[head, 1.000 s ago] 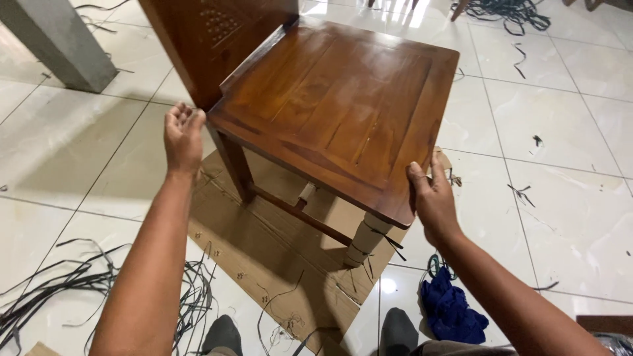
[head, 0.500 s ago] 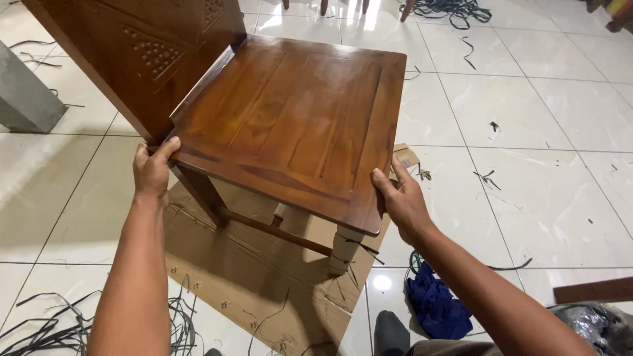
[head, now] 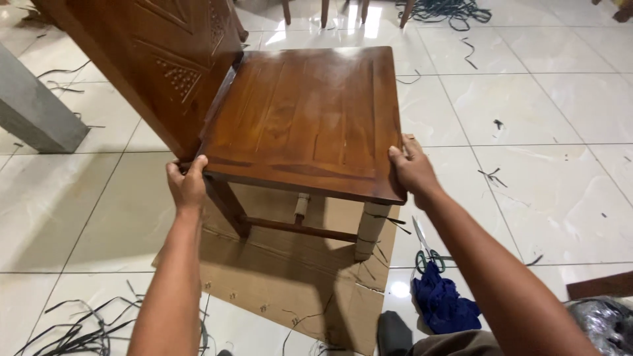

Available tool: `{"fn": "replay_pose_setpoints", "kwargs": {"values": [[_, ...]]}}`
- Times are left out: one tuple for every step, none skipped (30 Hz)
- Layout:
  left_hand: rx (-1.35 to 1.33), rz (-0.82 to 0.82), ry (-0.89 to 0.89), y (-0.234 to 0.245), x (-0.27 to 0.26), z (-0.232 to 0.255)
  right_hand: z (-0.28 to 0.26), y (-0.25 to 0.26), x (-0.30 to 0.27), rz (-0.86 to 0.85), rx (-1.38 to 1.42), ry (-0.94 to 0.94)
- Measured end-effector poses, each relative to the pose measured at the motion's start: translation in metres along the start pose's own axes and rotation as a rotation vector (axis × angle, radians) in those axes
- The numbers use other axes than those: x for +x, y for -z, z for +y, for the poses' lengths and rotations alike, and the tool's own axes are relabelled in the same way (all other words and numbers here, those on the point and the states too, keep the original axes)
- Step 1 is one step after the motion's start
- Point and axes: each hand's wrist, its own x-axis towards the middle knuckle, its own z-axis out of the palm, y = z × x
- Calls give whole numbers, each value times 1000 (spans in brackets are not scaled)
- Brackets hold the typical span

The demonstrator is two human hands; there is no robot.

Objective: Wrapping and tying black plastic strips around the rungs of a wooden chair

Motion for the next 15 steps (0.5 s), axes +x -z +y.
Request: {"fn": "replay_pose_setpoints", "kwargs": {"values": [[-6,-7,-1,1,-3,4,6,0,3,9,-3,0],[-4,-25,24,1,-5,8,12,0,8,-4,-89,-21],[1,-44,50,4,-7,11,18,-2,10,-19,-172,-45],[-1,-51,48,4,-4,13,18,-1,11,-12,-173,-48],[-88,-107,96,5,-2,15,18,0,12,-13,-208,-42],[-175,-162,144,5,2,17,17,0,13,-15,-244,-37],[-177,-170,145,6,-6,31,11,3,8,-10,-246,-41],[-184,-240,174,8,-13,45,4,5,3,-13,-218,-65],[-193,-306,203,10,-20,59,-4,7,-1,-19,-192,-84],[-197,-308,205,8,-14,56,-9,7,-2,-16,-196,-84],[-175,-305,176,10,-10,53,-13,6,-5,-5,-150,-96],[-152,-301,148,12,-6,49,-17,5,-9,6,-104,-108],[-152,-297,150,10,0,42,-21,5,-11,2,-106,-107],[-105,-279,156,9,5,35,-24,5,-15,19,-84,-119],[-55,-261,160,9,10,28,-26,5,-20,36,-60,-133]]}}
